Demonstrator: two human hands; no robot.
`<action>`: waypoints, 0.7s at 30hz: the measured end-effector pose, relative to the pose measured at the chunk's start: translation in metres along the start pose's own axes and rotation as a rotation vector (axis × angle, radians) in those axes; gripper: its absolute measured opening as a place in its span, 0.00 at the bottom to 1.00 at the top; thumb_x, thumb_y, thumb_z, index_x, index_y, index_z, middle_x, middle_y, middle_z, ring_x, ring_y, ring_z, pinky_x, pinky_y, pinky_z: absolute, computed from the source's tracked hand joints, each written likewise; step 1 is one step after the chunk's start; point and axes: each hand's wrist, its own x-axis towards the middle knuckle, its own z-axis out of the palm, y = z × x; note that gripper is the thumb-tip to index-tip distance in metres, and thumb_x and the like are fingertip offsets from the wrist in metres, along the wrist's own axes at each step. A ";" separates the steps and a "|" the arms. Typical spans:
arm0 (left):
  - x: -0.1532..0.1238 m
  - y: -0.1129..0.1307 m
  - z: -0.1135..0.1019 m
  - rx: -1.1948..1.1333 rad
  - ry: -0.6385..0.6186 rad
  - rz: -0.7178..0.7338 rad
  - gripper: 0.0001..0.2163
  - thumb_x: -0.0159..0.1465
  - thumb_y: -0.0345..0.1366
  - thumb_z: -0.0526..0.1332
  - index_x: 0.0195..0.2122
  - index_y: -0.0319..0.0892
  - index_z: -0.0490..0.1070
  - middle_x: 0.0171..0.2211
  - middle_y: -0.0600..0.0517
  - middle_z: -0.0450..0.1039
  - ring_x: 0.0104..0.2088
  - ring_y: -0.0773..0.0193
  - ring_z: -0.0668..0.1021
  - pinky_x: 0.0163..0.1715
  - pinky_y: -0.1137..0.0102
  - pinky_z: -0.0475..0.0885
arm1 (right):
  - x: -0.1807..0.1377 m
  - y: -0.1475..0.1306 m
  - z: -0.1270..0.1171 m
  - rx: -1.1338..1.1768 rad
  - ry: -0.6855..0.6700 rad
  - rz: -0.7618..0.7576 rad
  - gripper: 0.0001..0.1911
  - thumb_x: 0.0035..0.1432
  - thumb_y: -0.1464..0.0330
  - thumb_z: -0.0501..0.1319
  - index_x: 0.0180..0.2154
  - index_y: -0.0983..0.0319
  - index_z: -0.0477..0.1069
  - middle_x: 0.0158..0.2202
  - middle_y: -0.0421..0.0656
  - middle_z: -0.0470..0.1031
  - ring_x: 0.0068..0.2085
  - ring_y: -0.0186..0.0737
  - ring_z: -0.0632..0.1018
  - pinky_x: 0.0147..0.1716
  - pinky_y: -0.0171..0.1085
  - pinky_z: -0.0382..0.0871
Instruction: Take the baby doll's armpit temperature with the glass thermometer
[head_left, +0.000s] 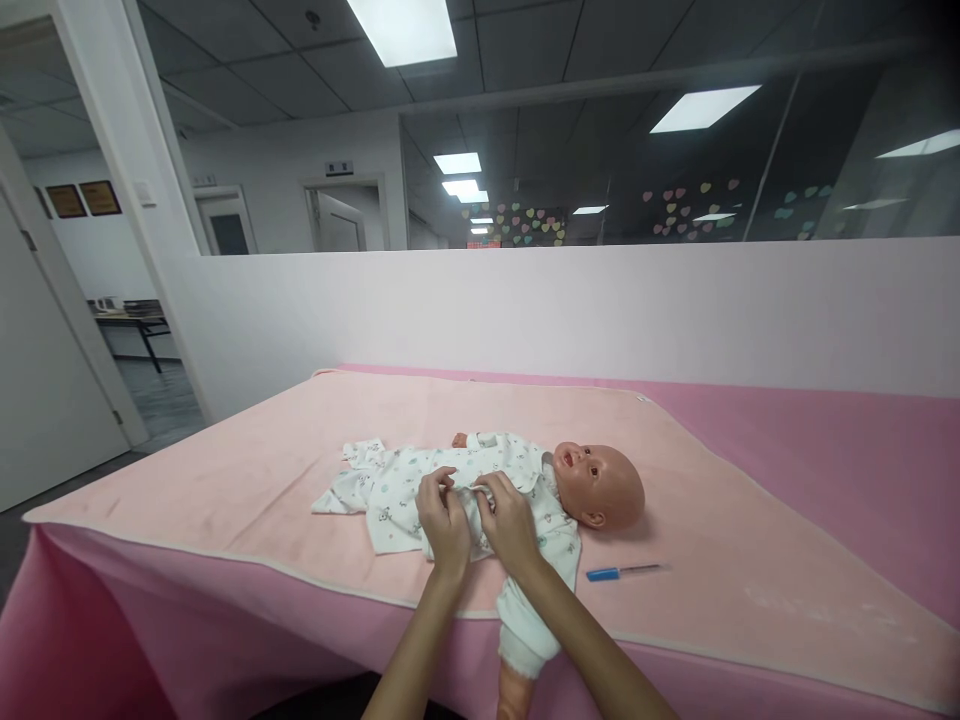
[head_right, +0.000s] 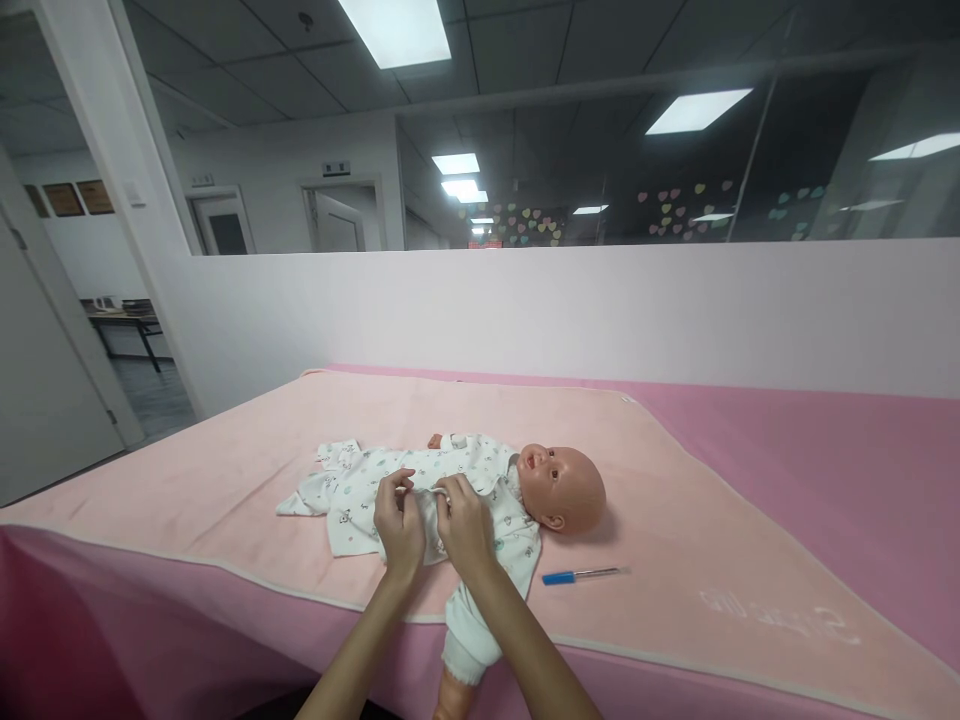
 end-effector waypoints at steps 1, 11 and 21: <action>0.000 0.001 0.000 0.041 -0.011 -0.002 0.14 0.53 0.25 0.47 0.36 0.43 0.66 0.32 0.51 0.67 0.36 0.62 0.70 0.39 0.66 0.64 | 0.000 0.001 0.001 0.000 0.010 0.011 0.08 0.56 0.73 0.51 0.33 0.61 0.68 0.32 0.42 0.71 0.31 0.35 0.72 0.31 0.32 0.62; 0.000 -0.001 0.000 0.270 -0.069 -0.019 0.09 0.58 0.30 0.49 0.36 0.45 0.68 0.29 0.54 0.71 0.36 0.60 0.70 0.45 0.62 0.54 | -0.001 0.007 0.004 -0.021 0.055 0.039 0.06 0.56 0.67 0.53 0.30 0.61 0.66 0.28 0.41 0.69 0.29 0.36 0.71 0.29 0.33 0.61; -0.001 0.000 -0.001 0.284 -0.093 -0.007 0.11 0.54 0.28 0.51 0.34 0.46 0.69 0.28 0.54 0.71 0.34 0.59 0.69 0.43 0.62 0.53 | 0.000 0.003 0.003 0.000 0.083 0.064 0.08 0.56 0.65 0.53 0.32 0.62 0.68 0.29 0.42 0.70 0.27 0.35 0.70 0.28 0.33 0.62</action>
